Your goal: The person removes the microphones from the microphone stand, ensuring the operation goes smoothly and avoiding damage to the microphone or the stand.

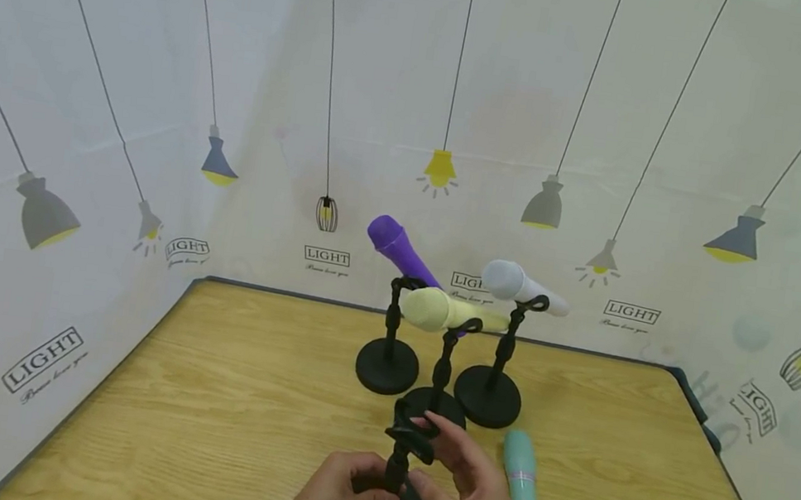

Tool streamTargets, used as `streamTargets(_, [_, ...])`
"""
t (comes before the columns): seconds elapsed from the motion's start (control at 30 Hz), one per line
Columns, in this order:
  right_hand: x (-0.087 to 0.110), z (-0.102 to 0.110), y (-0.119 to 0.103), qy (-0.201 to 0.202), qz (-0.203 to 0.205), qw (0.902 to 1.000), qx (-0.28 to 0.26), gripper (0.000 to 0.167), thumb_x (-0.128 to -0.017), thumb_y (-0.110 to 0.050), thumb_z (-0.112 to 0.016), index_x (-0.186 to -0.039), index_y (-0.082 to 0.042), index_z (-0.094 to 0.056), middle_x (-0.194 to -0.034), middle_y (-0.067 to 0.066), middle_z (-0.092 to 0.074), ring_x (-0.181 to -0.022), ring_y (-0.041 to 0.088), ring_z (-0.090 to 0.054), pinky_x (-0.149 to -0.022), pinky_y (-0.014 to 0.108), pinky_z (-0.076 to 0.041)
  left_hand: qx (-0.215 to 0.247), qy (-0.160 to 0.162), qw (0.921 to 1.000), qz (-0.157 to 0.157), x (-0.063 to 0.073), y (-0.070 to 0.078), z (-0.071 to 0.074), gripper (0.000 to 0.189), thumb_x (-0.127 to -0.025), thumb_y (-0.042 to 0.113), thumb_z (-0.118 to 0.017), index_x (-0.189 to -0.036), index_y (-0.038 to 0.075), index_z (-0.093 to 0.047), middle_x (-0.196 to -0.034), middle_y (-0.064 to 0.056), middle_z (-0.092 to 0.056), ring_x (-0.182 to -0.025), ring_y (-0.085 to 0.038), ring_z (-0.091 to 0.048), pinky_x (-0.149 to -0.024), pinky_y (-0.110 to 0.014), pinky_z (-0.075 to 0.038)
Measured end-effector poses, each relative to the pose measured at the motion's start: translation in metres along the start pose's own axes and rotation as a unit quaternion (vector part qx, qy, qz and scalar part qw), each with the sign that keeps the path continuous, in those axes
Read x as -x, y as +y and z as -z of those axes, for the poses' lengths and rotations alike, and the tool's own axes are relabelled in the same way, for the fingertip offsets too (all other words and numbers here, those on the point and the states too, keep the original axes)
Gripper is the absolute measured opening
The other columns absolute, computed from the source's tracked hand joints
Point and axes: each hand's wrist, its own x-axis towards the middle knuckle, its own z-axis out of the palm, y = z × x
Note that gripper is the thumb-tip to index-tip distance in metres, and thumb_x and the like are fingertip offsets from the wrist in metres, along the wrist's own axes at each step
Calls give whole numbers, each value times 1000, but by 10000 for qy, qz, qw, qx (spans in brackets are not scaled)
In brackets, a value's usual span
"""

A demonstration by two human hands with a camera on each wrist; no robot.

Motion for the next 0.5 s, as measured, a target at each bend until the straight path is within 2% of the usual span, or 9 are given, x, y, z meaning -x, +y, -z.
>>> streamTargets(0.1, [-4,-1,-5,-57,84,9999,-41,60,-98,11,-70,-153,-5,-54,-144,23,-67,-127,9,-70,-104,23,-58,1,-5,10000,51,0,0,0,15,-98,15,-81,-113,16,-82,-110,-6,-83,-107,-9,-77,-94,-21,-59])
streamTargets(0.27, [-14,-5,-13,208,584,9981,67,56,-95,16,-70,-147,-2,-59,-140,12,-72,-126,9,-72,-102,23,-59,78,44,9997,218,0,0,0,16,-98,13,-81,-114,12,-81,-109,-3,-83,-107,-11,-77,-96,-27,-62])
streamTargets(0.37, [-17,-6,-14,330,879,9955,113,51,-95,18,-69,-142,2,-63,-135,17,-73,-123,11,-73,-102,24,-60,79,71,9996,244,0,0,0,17,-97,13,-81,-114,9,-81,-108,-3,-83,-105,-11,-78,-96,-29,-62])
streamTargets(0.5, [-18,-7,-13,371,924,9950,118,48,-95,19,-68,-141,2,-64,-131,22,-74,-118,11,-76,-100,23,-60,67,46,9998,160,0,0,0,17,-97,13,-81,-113,8,-80,-107,-4,-83,-105,-9,-77,-95,-27,-62])
